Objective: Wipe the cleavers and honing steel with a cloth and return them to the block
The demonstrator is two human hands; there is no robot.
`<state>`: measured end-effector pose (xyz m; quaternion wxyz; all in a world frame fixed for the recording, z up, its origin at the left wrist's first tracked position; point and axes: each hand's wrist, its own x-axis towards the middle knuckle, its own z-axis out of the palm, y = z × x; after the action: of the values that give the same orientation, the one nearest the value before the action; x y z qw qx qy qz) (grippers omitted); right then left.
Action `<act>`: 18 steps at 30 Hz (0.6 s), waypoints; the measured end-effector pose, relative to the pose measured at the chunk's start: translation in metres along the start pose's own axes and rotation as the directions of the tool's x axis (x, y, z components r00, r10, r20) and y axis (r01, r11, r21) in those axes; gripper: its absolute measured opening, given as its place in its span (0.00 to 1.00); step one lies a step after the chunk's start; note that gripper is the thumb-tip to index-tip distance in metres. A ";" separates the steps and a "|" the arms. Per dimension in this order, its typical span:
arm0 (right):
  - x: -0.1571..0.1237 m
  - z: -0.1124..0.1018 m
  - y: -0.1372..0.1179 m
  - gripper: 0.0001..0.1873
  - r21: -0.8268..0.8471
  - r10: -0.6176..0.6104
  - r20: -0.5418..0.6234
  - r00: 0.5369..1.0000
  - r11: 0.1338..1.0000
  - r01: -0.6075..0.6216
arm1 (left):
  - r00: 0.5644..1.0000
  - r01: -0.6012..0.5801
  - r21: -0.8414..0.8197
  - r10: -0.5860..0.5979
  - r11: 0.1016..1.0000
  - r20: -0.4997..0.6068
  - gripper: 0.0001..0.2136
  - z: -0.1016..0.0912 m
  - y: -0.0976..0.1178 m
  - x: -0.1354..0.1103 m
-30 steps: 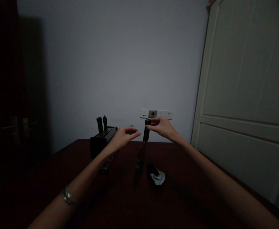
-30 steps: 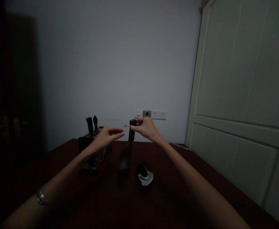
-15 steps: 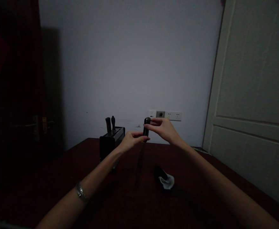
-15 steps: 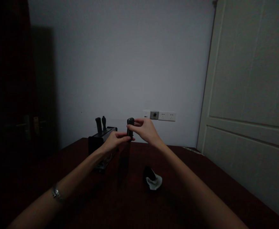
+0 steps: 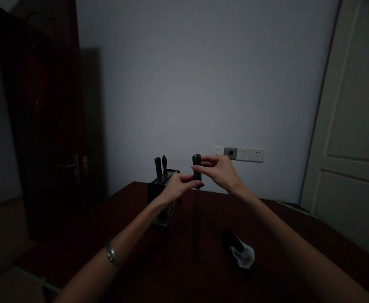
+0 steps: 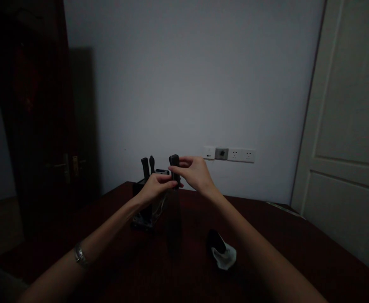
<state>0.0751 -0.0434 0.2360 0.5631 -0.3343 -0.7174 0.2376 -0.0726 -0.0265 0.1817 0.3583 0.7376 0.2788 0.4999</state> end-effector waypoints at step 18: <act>0.113 0.028 -0.038 0.17 0.109 -0.186 0.028 0.982 0.977 0.182 | 0.510 0.169 0.399 0.266 0.901 -0.818 0.21 -0.203 -0.039 0.057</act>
<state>0.0240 0.0164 0.3296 0.5860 -0.2317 -0.7422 0.2282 -0.2454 0.0907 0.2303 -0.0133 0.4601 0.5000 0.7335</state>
